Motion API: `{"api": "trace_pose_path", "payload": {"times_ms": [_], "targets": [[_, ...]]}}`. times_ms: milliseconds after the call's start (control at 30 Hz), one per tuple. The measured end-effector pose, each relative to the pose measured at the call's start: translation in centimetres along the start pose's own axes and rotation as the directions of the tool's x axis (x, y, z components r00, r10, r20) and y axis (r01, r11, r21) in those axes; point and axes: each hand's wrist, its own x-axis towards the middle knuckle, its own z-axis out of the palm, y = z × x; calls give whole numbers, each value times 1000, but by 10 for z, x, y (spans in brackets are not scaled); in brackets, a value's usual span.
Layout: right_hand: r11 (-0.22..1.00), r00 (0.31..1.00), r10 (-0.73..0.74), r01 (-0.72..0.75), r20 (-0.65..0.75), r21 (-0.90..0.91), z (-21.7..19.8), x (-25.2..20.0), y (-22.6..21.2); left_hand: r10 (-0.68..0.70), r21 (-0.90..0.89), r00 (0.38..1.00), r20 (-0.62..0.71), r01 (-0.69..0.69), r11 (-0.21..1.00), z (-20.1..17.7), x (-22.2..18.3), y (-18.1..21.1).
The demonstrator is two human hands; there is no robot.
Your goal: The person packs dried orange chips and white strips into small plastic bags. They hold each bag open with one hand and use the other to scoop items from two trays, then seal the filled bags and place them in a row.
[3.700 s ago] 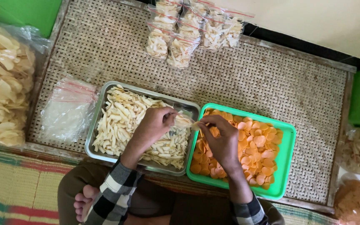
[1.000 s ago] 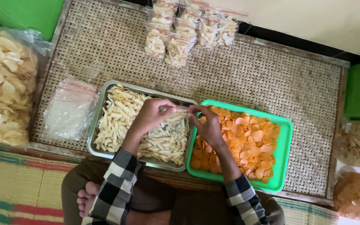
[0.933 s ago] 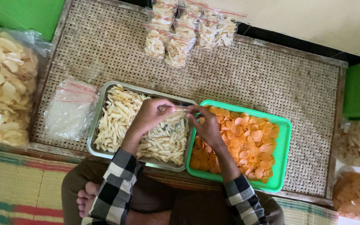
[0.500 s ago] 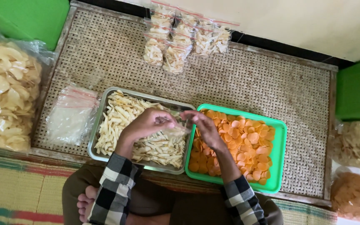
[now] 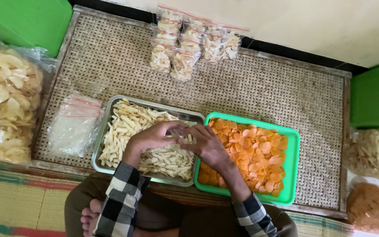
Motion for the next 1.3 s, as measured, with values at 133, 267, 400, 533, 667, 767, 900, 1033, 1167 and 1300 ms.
{"api": "trace_pose_path", "payload": {"times_ms": [133,267,400,533,667,767,900,1033,1167,1300], "targets": [[999,1000,-16,16,4,-44,-6,9,-9,40,-48,999,-36,-41,998,0,-1,-5],[996,998,11,-5,65,-91,-5,5,-12,-58,-56,992,-109,52,997,-5,-9,-16],[995,995,74,-70,63,-75,-11,9,-14,-82,-90,996,-41,78,993,-8,-21,2],[991,997,72,-68,30,-115,-7,5,0,-22,-36,998,51,24,999,-5,-28,16],[980,977,201,-201,72,-12,13,-15,12,-24,81,999,26,22,996,3,-17,6],[959,956,276,-281,100,43,29,-29,19,-14,97,997,-82,22,995,12,2,-24],[915,928,369,-374,61,152,26,-23,19,30,142,989,-146,-9,990,22,22,-44],[888,907,417,-421,63,186,6,-5,26,102,179,973,-208,-64,982,28,30,-44],[841,891,442,-450,99,301,-3,1,45,236,177,917,-323,-186,966,32,45,-51],[809,869,472,-495,150,317,-4,0,77,332,149,847,-414,-297,943,35,48,-33]]}}
